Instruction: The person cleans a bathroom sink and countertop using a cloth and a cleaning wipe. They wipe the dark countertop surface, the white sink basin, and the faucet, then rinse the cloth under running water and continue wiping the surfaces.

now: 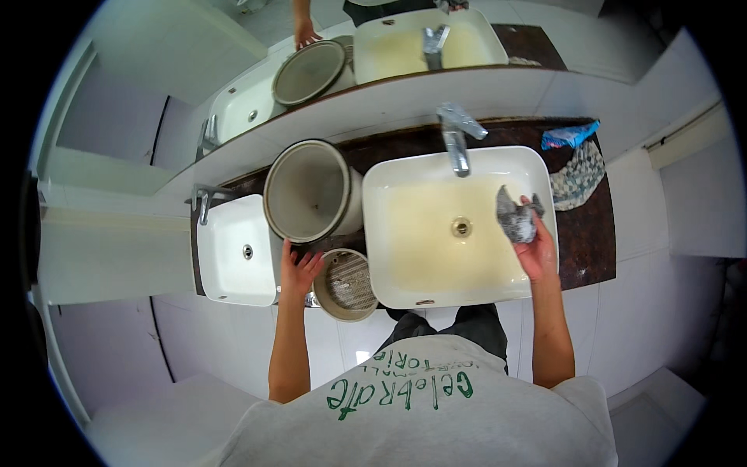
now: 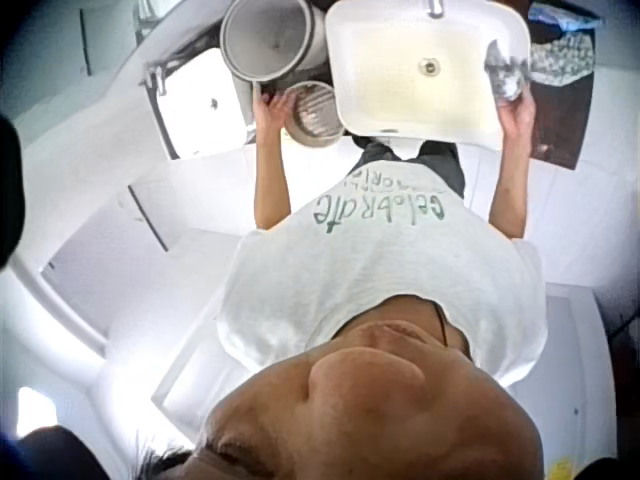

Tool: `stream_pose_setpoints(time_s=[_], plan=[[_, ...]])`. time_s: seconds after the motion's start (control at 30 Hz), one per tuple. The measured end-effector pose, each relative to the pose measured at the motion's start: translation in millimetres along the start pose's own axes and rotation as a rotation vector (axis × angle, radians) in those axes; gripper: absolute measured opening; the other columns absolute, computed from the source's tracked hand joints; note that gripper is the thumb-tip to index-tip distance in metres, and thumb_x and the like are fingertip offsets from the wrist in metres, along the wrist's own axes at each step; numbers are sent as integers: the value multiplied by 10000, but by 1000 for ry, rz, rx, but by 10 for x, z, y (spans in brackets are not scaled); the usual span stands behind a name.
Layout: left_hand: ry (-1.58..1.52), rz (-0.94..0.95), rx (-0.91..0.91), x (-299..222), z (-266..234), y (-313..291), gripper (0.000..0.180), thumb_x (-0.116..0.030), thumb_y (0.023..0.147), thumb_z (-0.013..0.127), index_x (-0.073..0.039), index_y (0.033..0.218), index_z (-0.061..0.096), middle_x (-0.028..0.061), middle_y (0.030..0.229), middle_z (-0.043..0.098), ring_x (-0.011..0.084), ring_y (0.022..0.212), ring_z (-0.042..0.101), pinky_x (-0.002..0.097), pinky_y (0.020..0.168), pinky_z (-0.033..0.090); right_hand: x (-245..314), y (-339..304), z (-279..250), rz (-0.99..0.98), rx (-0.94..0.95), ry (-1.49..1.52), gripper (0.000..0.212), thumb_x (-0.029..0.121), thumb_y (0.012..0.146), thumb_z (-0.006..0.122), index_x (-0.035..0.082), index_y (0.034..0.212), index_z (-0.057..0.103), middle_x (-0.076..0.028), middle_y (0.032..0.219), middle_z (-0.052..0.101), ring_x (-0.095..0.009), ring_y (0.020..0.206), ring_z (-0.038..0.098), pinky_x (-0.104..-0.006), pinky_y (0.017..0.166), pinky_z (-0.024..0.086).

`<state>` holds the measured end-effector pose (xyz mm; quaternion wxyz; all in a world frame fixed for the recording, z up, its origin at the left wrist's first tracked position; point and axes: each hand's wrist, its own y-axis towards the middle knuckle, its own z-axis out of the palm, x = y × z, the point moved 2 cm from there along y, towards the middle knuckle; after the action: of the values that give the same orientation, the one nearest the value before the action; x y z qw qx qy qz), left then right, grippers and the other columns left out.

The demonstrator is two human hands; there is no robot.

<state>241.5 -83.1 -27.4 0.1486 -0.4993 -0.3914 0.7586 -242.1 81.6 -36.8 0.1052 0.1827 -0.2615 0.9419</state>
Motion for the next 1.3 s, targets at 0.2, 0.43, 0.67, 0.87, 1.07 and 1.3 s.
stream_pose_setpoints(time_s=[0.2,0.43,0.67,0.87,1.07,1.3], plan=[[108,55,174,-215,22,708,275,-49,815,542,25,1075,490,164,956,589,283,777,634,425,665,589,-1176,381,760,171,34,-132,366,218,947,534,69,1281,533,-84,1221,589,-209,1091,586,-358,899,511],[35,153,193,-1140,-800,-128,352,-41,799,546,104,1114,485,198,1064,578,300,923,632,421,684,604,-1963,1304,1618,218,111,19,283,201,957,529,47,1195,529,-143,1257,550,-292,1158,540,-435,993,465],[-164,399,-159,-1943,-2127,-1536,135,-91,773,601,-80,907,587,42,962,597,216,971,584,429,875,502,-2799,2376,2431,329,114,152,405,147,868,470,12,1247,423,-166,1289,477,-344,1214,461,-553,1050,365],[-127,489,-339,-2240,-3602,-2083,143,-135,769,617,-102,901,576,24,871,618,161,792,611,317,695,522,-3409,3257,2986,270,-94,3,304,-4,922,386,-8,1222,438,-188,1222,490,-342,1132,514,-523,953,491],[-318,454,-635,-2216,-5541,-1443,288,-129,780,679,26,1008,595,141,1031,632,268,929,597,392,729,560,-4408,3845,3362,155,-5,-24,225,8,944,392,-14,1122,528,-166,1117,558,-313,995,579,-458,796,595],[-503,411,-888,-2319,-6471,-1074,214,-90,794,655,40,949,586,146,879,609,263,803,589,375,686,554,-5361,3784,3642,231,-44,-123,245,33,933,390,25,1146,510,-164,1063,554,-296,906,580,-397,622,608]])
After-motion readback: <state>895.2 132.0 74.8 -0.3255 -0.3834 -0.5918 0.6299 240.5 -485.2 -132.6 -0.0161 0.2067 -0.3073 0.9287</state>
